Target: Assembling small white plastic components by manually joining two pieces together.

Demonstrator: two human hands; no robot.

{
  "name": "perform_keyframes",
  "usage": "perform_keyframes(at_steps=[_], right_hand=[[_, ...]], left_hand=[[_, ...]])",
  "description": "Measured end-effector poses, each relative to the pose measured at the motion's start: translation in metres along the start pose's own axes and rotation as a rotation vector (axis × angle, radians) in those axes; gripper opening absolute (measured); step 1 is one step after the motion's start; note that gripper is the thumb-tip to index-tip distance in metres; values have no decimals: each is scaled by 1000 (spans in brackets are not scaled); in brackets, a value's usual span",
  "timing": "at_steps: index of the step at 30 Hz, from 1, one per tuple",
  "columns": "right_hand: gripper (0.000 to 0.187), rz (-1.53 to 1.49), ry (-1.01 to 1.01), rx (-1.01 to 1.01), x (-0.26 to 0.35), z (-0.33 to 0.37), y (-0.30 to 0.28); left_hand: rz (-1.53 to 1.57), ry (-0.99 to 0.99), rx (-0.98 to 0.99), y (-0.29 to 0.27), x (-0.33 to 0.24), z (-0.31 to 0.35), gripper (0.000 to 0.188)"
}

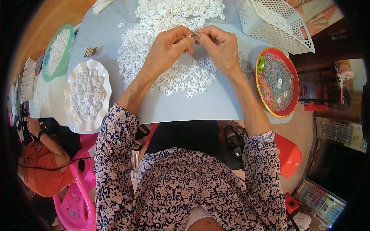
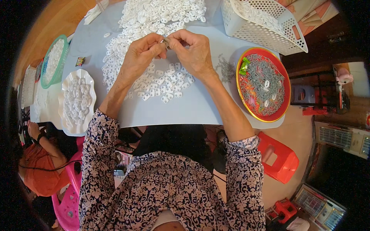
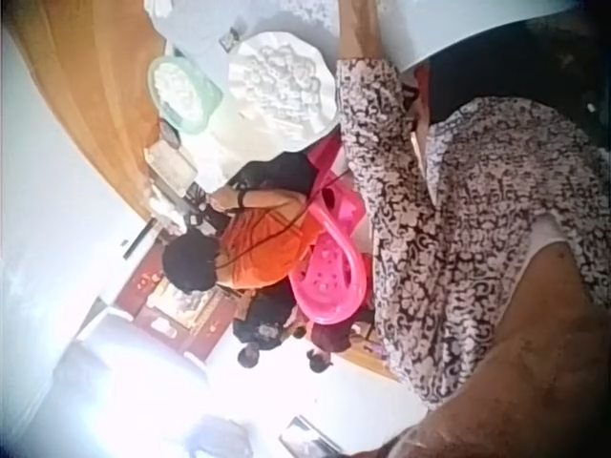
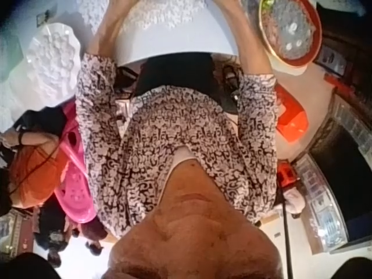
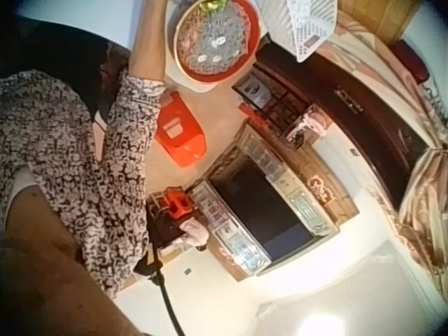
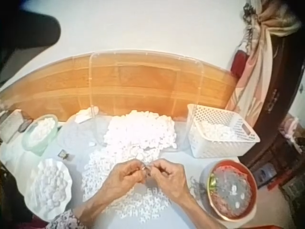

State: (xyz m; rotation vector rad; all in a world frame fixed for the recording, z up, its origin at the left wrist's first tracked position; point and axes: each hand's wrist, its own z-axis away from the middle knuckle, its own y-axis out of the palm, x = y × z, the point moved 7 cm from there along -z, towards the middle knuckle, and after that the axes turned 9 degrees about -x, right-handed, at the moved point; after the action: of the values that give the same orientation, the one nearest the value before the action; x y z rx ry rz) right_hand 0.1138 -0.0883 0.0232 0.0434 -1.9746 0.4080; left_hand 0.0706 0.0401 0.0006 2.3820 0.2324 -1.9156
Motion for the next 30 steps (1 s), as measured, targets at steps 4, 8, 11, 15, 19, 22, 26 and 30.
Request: perform_keyframes(at_steps=[4,8,11,15,19,22,26,30], right_hand=[[13,-23,-31,-47,2,-3,-6],[12,312,-149,-38,4,-19,-19],[12,479,-428,-49,9,-28,-9],[15,646,-672,-63,8,-29,14],[19,527,-513,189,0,-23,23],[22,474,-326,215,-2,-29,13],[22,458,-469,107,-2,-41,15],[16,472,-479,304,6,-28,31]], left_hand=[[103,-7,-68,-5,-5,-2,15],[166,100,-272,-31,-14,-5,16],[170,82,-330,-39,-14,-7,17],[165,56,-299,-33,-7,-9,17],[166,16,-257,-32,4,-9,16],[182,6,-254,-29,3,-8,16],[158,32,-257,-26,1,-8,16],[141,-14,-297,-32,7,-7,16]])
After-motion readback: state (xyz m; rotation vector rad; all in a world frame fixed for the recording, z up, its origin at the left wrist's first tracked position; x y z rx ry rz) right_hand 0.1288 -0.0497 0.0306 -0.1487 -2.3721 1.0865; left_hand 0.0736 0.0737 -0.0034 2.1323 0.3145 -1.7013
